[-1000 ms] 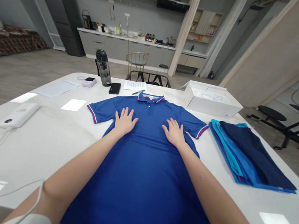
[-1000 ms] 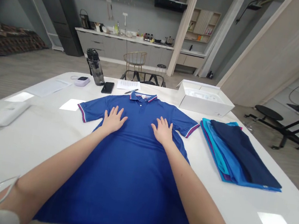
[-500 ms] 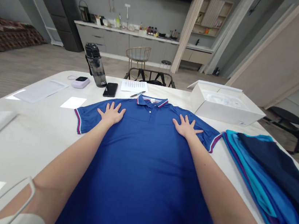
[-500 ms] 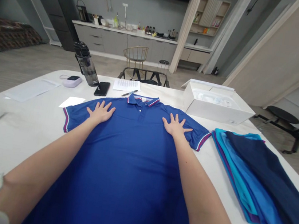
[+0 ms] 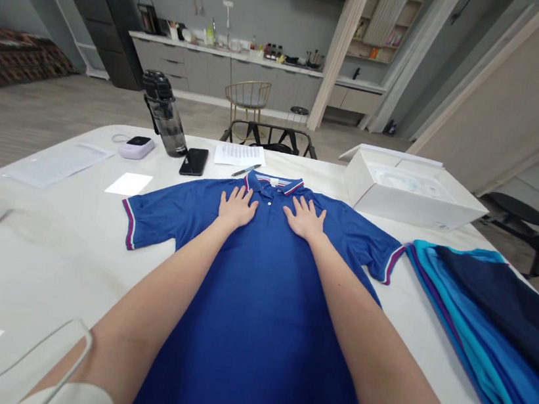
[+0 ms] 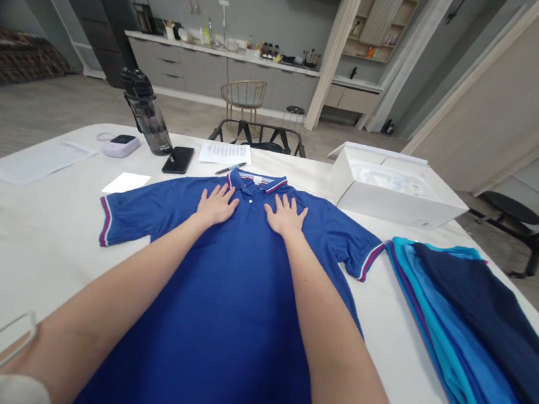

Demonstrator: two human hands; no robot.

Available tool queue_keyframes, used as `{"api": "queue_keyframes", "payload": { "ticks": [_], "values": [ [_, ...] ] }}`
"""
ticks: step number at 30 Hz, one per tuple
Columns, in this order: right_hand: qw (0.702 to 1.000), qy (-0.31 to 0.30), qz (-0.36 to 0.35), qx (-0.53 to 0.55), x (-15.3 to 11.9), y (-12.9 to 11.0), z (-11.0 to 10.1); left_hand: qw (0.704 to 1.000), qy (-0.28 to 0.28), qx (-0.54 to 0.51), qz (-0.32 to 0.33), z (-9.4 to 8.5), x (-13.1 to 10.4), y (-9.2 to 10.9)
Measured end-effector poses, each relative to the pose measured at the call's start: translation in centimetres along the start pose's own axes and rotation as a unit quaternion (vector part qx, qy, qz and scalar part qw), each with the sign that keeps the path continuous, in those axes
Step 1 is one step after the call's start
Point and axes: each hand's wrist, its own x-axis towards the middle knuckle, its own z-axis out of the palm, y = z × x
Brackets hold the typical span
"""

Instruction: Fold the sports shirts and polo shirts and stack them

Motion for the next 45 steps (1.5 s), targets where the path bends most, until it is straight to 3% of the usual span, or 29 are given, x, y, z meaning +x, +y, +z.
{"api": "queue_keyframes", "payload": {
  "ticks": [15, 22, 24, 35, 45],
  "values": [
    [1.0, 0.01, 0.012, -0.003, 3.0, -0.3, -0.3, 0.999, 0.044, -0.007, -0.007, 1.0, 3.3, 0.0],
    [1.0, 0.028, 0.007, -0.001, 2.6, -0.3, -0.3, 0.985, 0.169, -0.02, 0.014, 0.8, 1.6, 0.5],
    [1.0, 0.03, 0.006, -0.003, 2.4, -0.3, -0.2, 0.984, 0.177, -0.02, 0.009, 0.7, 1.3, 0.6],
    [1.0, 0.009, 0.013, -0.011, 2.5, -0.3, -0.4, 0.987, 0.066, -0.057, 0.134, 0.3, 2.8, 0.9],
    [1.0, -0.015, 0.006, -0.001, 3.4, 0.1, -0.7, 0.997, 0.011, 0.027, 0.067, 1.4, 3.6, 2.2]
  ]
}}
